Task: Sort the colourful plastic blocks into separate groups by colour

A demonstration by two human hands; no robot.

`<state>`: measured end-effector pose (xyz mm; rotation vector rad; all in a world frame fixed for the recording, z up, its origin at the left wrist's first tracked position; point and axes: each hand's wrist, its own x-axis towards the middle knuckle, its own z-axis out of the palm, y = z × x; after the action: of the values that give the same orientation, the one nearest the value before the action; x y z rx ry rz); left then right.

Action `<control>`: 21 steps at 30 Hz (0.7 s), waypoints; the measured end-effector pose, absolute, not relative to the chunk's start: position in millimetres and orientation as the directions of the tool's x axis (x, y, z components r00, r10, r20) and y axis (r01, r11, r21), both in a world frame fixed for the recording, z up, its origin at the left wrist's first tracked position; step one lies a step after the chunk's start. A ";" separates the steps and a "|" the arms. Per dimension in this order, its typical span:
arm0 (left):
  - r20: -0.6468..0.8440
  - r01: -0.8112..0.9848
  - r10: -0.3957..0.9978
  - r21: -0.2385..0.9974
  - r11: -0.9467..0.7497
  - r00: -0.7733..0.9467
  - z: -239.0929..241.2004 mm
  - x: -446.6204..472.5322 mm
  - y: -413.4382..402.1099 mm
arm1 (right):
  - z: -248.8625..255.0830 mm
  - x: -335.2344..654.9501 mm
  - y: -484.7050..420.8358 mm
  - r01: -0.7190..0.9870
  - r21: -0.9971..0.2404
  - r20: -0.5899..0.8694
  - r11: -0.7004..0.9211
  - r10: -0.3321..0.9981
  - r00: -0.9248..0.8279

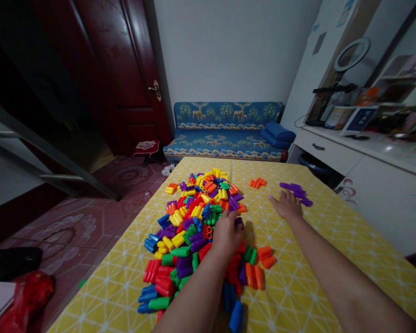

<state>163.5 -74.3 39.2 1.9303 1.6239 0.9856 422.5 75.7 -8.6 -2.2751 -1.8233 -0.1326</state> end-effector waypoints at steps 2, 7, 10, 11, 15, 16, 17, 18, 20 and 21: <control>0.274 0.618 0.961 0.753 -0.226 0.018 35.9 163.8 -71.6 | -11.4 421.5 69.8 0.985 -0.100 0.216 -0.141 0.963 0.160; 0.337 0.503 0.940 0.822 -0.266 -0.055 30.8 164.2 -66.8 | -16.4 403.7 35.3 0.993 -0.119 0.227 0.002 0.974 0.025; 0.333 0.482 0.939 0.839 -0.253 -0.087 31.8 164.5 -65.8 | -11.5 382.1 3.1 0.907 -0.402 0.270 0.127 0.963 -0.016; 0.331 0.483 0.940 0.839 -0.250 -0.089 32.6 164.6 -65.8 | -8.5 373.2 -8.2 0.819 -0.548 0.274 0.168 0.962 -0.014; 0.317 0.510 0.946 0.826 -0.241 -0.067 35.3 164.6 -66.2 | 4.5 337.3 -44.9 0.282 -0.929 0.230 0.240 0.971 -0.069; 0.310 0.515 0.948 0.824 -0.234 -0.065 35.3 164.6 -66.1 | 6.8 330.5 -50.0 0.193 -0.950 0.231 0.246 0.968 -0.099; 0.301 0.516 0.951 0.826 -0.227 -0.064 34.8 164.5 -65.9 | 8.4 325.1 -53.2 0.146 -0.956 0.236 0.253 0.964 -0.123; 0.288 0.509 0.956 0.832 -0.219 -0.060 34.0 164.4 -65.6 | 9.3 321.2 -54.7 0.131 -0.958 0.239 0.257 0.962 -0.135; 0.257 0.486 0.966 0.849 -0.207 -0.037 31.6 164.2 -64.5 | 9.6 317.9 -54.3 0.144 -0.956 0.241 0.258 0.963 -0.120; 0.247 0.478 0.969 0.854 -0.207 -0.023 30.5 164.1 -64.0 | 9.3 318.3 -53.0 0.154 -0.955 0.240 0.255 0.964 -0.113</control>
<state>164.1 -64.0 30.5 1.7182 1.5137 1.1775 318.3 -53.0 9.3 -1.0922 -1.5092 1.0011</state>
